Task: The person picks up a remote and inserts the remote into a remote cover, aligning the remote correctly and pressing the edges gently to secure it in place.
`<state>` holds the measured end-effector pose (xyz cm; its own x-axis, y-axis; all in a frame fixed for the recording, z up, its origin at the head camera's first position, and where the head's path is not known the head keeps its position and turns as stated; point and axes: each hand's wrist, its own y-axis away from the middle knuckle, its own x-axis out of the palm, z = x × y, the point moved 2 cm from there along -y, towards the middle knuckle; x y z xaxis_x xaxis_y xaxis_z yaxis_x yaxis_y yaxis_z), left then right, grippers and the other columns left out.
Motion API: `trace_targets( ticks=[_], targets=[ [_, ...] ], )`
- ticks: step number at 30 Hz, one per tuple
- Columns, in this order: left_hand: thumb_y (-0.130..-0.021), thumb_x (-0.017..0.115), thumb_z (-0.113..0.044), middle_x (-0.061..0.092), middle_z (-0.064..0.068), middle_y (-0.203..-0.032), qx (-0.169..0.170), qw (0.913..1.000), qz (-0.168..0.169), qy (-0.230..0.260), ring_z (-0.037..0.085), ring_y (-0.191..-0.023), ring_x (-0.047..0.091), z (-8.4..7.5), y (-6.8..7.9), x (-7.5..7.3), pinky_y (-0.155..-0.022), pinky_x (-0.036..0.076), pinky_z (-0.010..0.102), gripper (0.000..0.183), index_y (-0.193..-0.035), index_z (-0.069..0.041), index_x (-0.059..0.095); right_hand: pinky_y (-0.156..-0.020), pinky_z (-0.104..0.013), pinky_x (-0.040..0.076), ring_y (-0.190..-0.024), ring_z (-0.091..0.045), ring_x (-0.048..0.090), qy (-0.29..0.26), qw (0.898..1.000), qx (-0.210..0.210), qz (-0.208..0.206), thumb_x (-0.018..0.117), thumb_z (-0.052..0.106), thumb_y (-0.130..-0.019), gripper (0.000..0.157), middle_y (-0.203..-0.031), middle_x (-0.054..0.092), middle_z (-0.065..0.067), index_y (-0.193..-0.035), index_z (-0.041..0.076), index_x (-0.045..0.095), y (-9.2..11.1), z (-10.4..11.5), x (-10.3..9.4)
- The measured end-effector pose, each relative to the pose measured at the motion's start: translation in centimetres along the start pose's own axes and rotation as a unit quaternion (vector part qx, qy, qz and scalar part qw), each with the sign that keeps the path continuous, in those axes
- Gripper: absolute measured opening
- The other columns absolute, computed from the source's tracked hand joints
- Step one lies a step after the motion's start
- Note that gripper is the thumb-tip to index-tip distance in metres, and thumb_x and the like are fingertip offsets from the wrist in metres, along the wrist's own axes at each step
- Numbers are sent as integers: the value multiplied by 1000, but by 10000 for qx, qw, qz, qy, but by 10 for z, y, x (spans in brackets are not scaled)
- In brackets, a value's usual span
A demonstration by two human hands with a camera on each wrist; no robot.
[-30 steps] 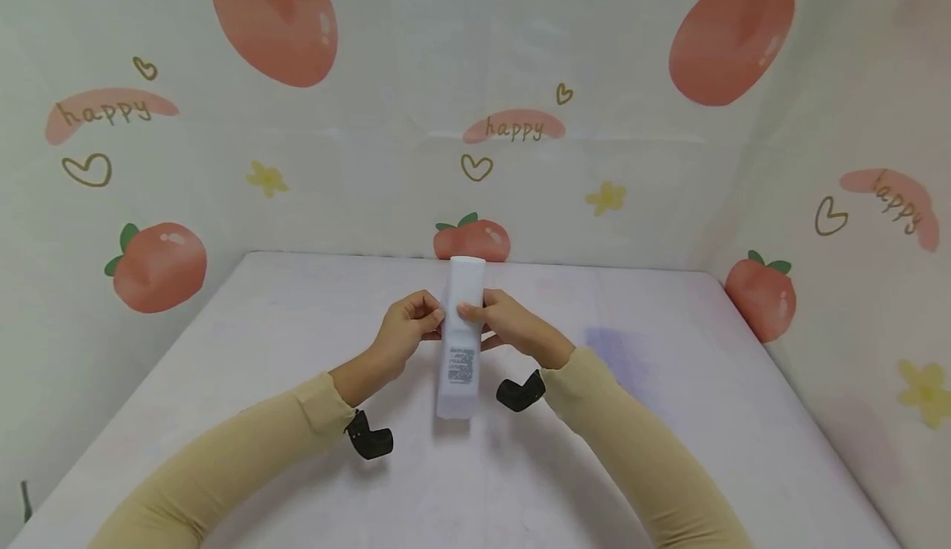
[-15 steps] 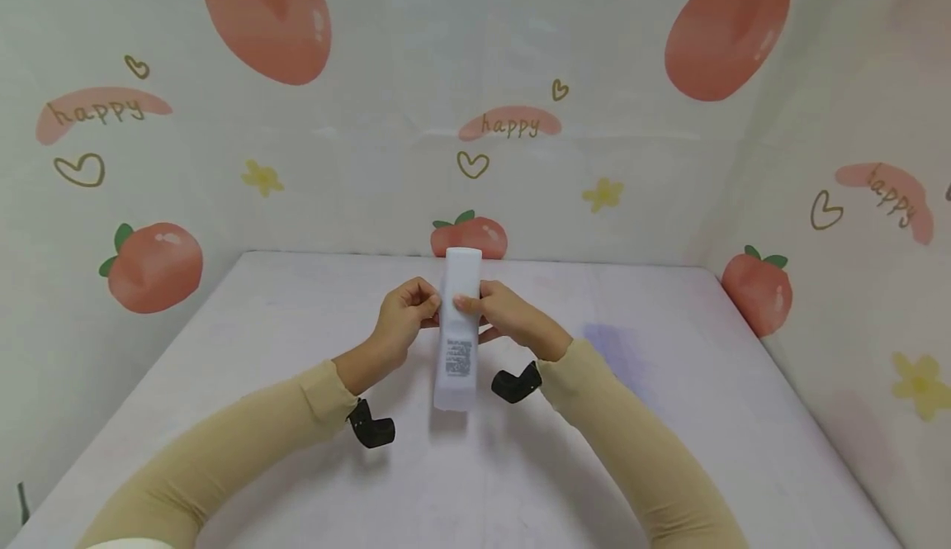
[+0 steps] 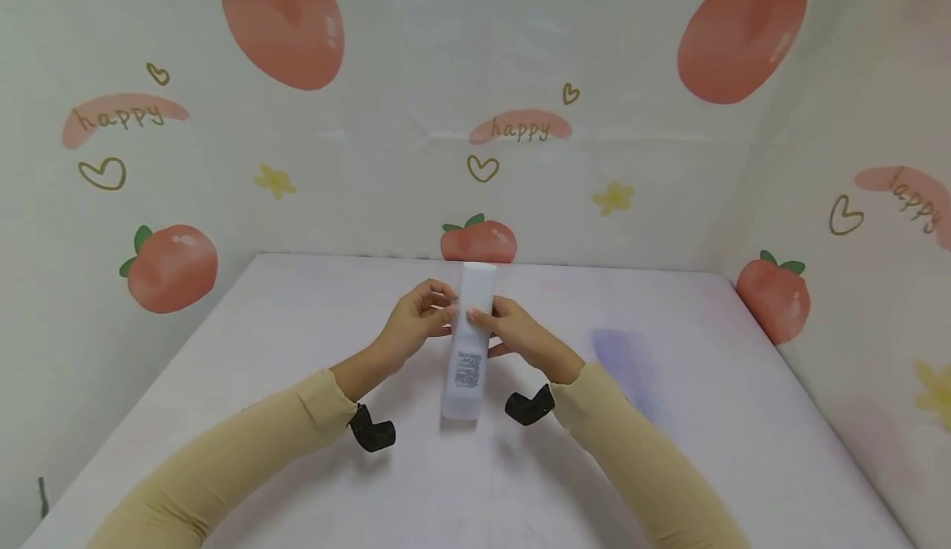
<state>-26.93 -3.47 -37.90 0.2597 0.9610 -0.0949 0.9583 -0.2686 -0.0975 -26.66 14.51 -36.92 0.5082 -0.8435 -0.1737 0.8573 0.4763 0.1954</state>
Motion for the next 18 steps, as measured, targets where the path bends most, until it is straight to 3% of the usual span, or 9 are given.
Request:
trace_targets(
  ticks=[5,12,15,18],
  targets=[
    [-86,73,-9,59,12,-100,-225,9995,150,-167,13,-78,63,6,0,2,-78,59,37,33,-111,-4,53,-88,-50,54,-103,-23,60,130,9998,-60,133,47,28,-103,49,-122,55,-21,-137,-7,38,1,-2,-2],
    [-85,76,-14,64,12,-92,-482,9976,369,-337,16,-81,66,10,-2,7,-75,60,36,39,-116,-5,55,-88,-48,54,-104,-22,59,300,9994,-125,147,44,32,-103,52,-123,54,-20,-140,-4,34,3,-2,-6],
    [-84,76,-14,66,12,-90,-564,9978,333,-131,18,-82,68,7,-1,6,-75,60,38,38,-116,-6,56,-91,-50,53,-109,-26,59,280,9990,-230,275,46,34,-103,55,-129,51,-22,-142,-1,31,4,0,-9],
    [-85,74,-11,68,9,-89,-708,9971,198,217,20,-82,69,3,-1,3,-78,59,41,36,-115,-7,55,-93,-52,52,-112,-28,58,295,9984,-371,307,52,25,-101,50,-131,49,-23,-141,1,33,5,1,-14]
  ],
)
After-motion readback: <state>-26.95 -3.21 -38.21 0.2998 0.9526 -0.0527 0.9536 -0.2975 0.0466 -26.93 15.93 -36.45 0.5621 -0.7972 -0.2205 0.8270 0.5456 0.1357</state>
